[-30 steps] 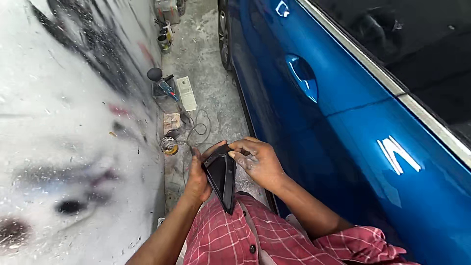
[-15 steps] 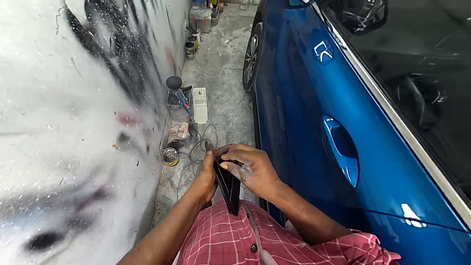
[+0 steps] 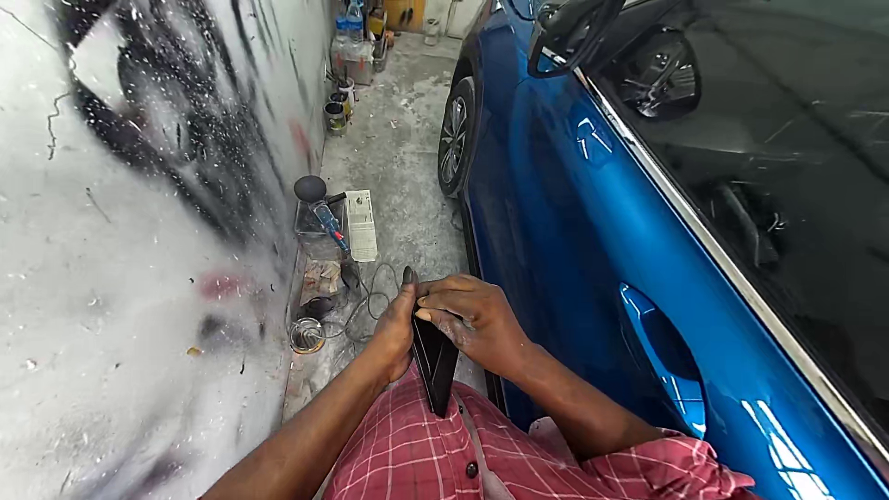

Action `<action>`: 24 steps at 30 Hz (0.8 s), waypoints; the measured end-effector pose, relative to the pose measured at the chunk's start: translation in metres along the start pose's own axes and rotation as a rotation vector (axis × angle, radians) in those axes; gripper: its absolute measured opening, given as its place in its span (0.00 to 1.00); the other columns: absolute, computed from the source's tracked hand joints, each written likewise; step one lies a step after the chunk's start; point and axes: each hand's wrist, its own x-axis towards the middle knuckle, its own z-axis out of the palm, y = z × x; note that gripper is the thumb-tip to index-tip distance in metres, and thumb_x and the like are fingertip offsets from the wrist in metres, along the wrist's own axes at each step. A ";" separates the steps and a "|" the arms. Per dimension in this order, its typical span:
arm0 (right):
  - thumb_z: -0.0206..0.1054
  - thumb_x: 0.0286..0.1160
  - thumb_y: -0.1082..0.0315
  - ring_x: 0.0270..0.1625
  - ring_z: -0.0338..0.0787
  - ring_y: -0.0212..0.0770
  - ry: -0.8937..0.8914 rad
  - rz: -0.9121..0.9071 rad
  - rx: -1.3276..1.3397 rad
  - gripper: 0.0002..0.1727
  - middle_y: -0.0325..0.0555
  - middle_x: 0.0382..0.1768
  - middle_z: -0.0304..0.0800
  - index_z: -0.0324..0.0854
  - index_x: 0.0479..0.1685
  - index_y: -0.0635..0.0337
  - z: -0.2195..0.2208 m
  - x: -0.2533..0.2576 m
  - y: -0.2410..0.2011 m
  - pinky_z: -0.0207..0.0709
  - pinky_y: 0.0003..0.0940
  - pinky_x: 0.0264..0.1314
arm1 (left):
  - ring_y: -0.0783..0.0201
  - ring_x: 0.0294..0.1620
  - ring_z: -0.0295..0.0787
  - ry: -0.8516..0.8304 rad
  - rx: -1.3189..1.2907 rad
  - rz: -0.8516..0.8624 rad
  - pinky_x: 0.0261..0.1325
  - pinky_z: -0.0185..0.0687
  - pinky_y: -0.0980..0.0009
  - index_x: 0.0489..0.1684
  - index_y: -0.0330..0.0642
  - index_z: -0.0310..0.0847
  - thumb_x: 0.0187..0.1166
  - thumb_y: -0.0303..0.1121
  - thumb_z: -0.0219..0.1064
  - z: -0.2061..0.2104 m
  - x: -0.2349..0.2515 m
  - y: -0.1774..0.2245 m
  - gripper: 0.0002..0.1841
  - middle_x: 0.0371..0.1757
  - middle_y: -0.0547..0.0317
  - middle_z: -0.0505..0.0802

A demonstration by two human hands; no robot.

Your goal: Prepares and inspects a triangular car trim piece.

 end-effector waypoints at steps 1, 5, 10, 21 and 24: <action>0.70 0.77 0.66 0.53 0.91 0.34 0.005 0.001 -0.013 0.08 0.38 0.52 0.96 0.95 0.40 0.56 0.001 0.004 0.003 0.85 0.32 0.56 | 0.66 0.50 0.92 0.008 0.003 -0.016 0.55 0.90 0.63 0.56 0.52 0.86 0.89 0.64 0.32 0.000 0.005 0.005 0.36 0.46 0.60 0.95; 0.67 0.79 0.66 0.54 0.91 0.35 0.026 0.013 -0.030 0.10 0.40 0.52 0.95 0.95 0.42 0.57 0.004 0.018 0.020 0.85 0.33 0.57 | 0.65 0.46 0.93 0.009 -0.011 -0.076 0.53 0.90 0.63 0.56 0.50 0.85 0.91 0.62 0.33 -0.001 0.028 0.020 0.35 0.44 0.58 0.94; 0.65 0.79 0.68 0.55 0.91 0.40 0.060 0.031 -0.095 0.10 0.42 0.53 0.95 0.94 0.42 0.58 0.010 0.037 0.046 0.86 0.38 0.57 | 0.64 0.45 0.93 0.068 0.009 -0.127 0.50 0.91 0.62 0.57 0.49 0.84 0.90 0.63 0.35 0.001 0.063 0.035 0.34 0.43 0.59 0.94; 0.63 0.81 0.68 0.52 0.91 0.36 -0.014 0.085 -0.023 0.11 0.40 0.48 0.93 0.93 0.47 0.56 -0.019 0.109 0.158 0.87 0.35 0.54 | 0.61 0.46 0.93 0.074 -0.027 -0.166 0.51 0.91 0.60 0.59 0.47 0.83 0.88 0.67 0.34 0.013 0.186 0.061 0.38 0.44 0.55 0.94; 0.67 0.81 0.65 0.56 0.91 0.33 -0.118 0.073 0.064 0.10 0.37 0.53 0.93 0.94 0.48 0.55 -0.045 0.136 0.192 0.86 0.34 0.60 | 0.61 0.45 0.93 0.068 -0.055 -0.149 0.50 0.91 0.60 0.57 0.47 0.84 0.88 0.68 0.31 0.023 0.221 0.072 0.40 0.43 0.54 0.95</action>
